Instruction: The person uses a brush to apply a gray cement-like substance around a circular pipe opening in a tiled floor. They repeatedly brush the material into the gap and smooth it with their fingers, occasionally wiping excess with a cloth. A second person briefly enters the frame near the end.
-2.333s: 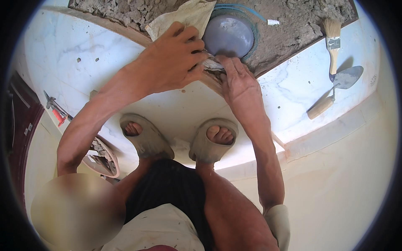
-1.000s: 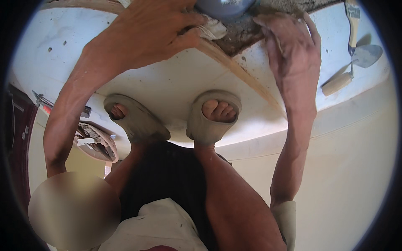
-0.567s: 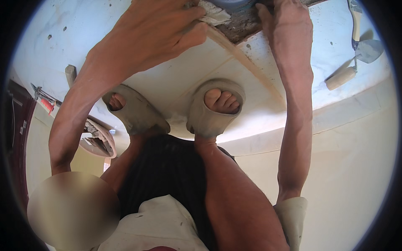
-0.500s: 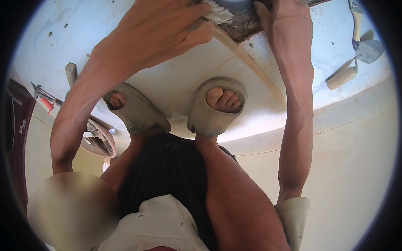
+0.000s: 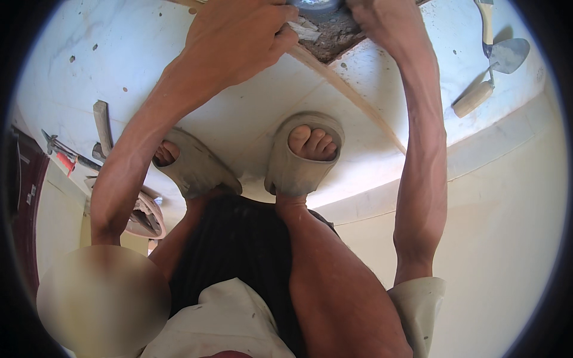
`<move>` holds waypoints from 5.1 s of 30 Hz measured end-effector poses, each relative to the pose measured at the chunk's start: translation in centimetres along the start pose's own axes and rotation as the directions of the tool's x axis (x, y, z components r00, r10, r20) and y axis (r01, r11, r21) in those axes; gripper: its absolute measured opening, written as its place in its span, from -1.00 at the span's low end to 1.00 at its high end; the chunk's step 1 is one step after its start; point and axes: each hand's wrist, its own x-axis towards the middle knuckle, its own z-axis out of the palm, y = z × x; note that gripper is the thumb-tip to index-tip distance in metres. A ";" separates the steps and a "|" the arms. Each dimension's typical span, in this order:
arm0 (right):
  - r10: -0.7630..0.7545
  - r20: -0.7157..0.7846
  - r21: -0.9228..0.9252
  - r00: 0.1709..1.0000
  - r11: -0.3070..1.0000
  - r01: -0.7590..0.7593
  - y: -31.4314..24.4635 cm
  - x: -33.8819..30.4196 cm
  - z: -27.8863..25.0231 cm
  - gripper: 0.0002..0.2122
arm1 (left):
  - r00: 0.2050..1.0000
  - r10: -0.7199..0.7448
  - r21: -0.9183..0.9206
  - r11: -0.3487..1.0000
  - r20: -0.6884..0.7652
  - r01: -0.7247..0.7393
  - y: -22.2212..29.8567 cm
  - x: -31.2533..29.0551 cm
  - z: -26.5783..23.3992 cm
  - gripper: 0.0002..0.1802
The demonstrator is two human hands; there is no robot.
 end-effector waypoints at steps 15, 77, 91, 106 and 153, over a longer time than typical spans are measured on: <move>0.137 -0.008 0.271 0.991 0.954 -0.130 -0.3 0.2 0.5 -0.63 | 0.990 0.075 -0.037 0.997 0.119 -0.072 -0.2 0.2 -1.9 -0.78; -0.292 0.081 -0.221 0.953 0.927 0.303 -2.2 7.8 -0.4 -0.79 | 0.917 -0.328 -0.154 0.942 -0.228 0.298 -6.8 5.5 -1.4 -0.83; -0.221 0.213 -0.103 0.952 0.964 0.247 -3.2 10.8 -1.0 -0.82 | 0.934 -0.233 -0.218 0.960 -0.269 0.177 -8.0 5.6 -1.5 -0.82; -0.373 0.362 -0.307 0.854 0.818 0.487 -5.3 10.5 -1.9 -0.76 | 0.936 -0.110 -0.343 0.939 -0.335 -0.013 -9.3 4.7 -1.8 -0.91; -0.453 0.189 -0.296 0.871 0.820 0.491 -3.9 10.2 0.4 -0.80 | 0.969 -0.223 0.186 0.953 -0.103 0.239 -5.9 2.1 -2.8 -0.70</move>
